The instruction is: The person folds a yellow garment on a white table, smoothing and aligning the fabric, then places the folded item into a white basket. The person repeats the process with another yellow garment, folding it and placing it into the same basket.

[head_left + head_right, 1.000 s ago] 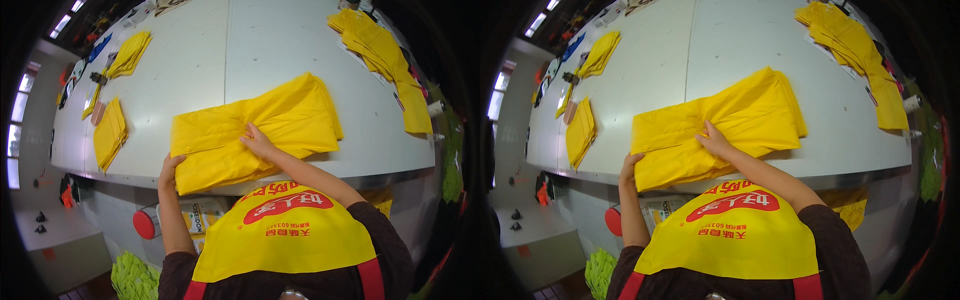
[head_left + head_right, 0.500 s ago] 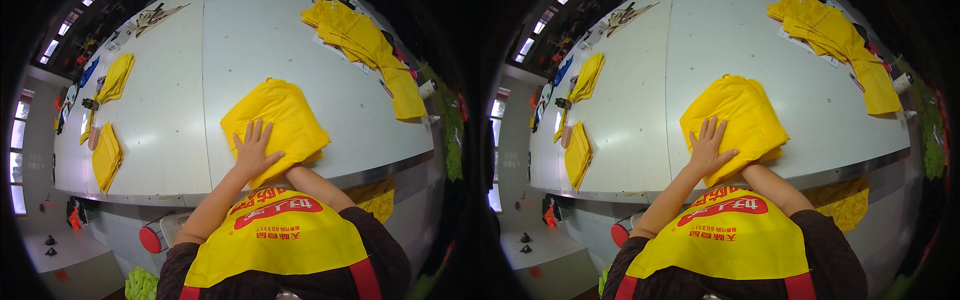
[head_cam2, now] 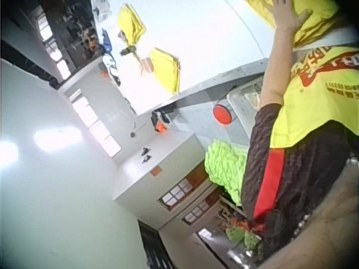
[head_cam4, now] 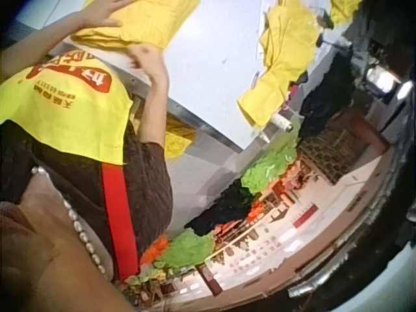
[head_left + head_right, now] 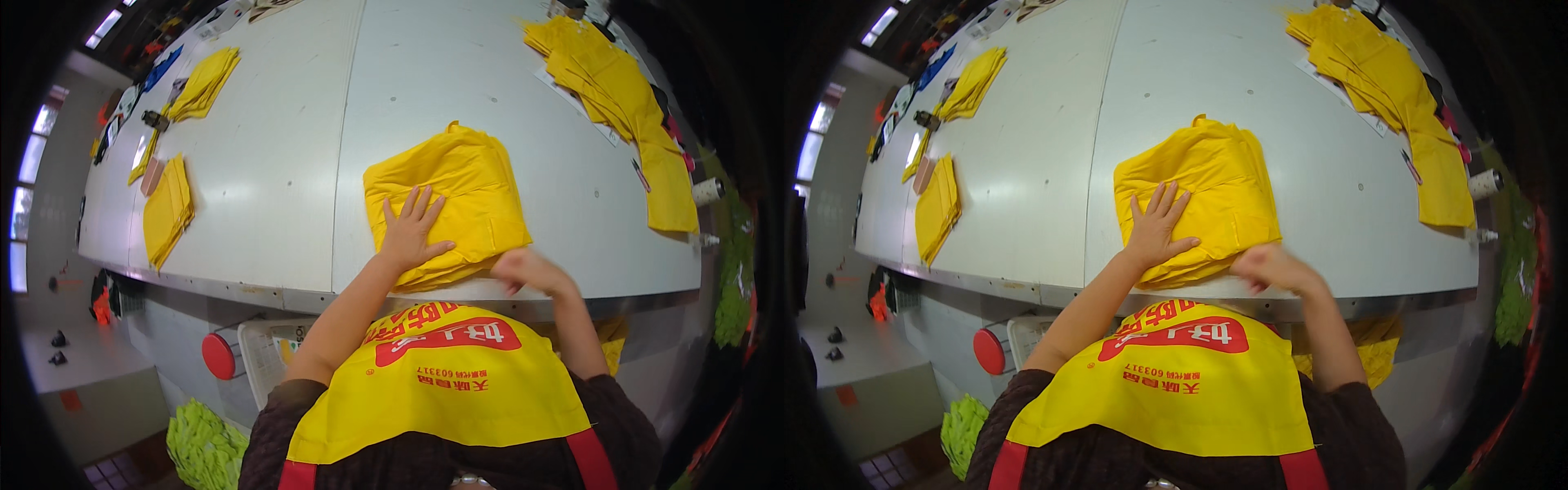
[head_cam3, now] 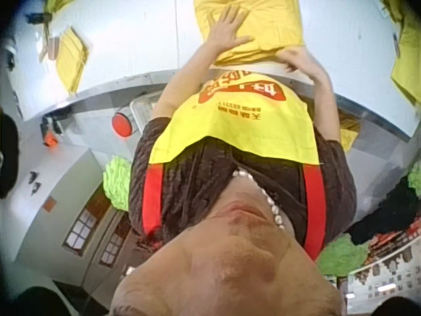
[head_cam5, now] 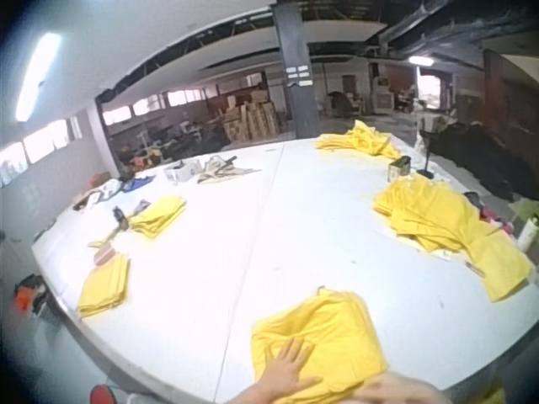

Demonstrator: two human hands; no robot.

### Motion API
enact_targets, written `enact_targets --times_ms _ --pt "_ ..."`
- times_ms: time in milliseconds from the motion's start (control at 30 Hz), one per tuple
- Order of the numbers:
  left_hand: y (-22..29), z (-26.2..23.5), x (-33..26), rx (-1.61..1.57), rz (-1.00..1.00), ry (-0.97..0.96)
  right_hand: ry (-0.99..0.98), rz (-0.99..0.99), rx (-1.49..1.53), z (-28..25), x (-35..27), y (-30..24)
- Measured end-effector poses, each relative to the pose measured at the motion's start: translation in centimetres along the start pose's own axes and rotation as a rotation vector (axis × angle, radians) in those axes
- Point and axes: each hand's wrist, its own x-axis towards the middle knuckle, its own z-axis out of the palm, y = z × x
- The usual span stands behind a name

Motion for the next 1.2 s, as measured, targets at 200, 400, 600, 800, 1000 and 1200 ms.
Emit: enact_targets --times_ms 200,400,600,800,1000,1200 --pt "0.9 -0.9 -1.0 -0.175 0.01 0.034 0.688 -0.177 0.052 -5.3 5.2 3.3" --pt "2.8 -0.9 -9.2 0.121 -0.022 0.175 0.232 -0.217 0.412 -1.8 6.8 0.5" --pt "0.9 1.9 -10.9 0.315 -0.19 0.574 -0.031 0.161 0.878 3.3 7.6 -1.4" --pt "-1.9 -2.0 -9.2 0.177 0.035 0.394 -0.184 0.165 -0.172 1.4 5.7 -2.7" --pt "-2.8 -2.2 -9.6 0.173 0.162 0.443 0.568 -1.059 -0.833 6.7 4.3 -10.0" --pt "-3.4 -2.4 -11.1 0.112 0.19 0.11 -0.045 -0.3 -1.515 9.9 10.9 -9.7"
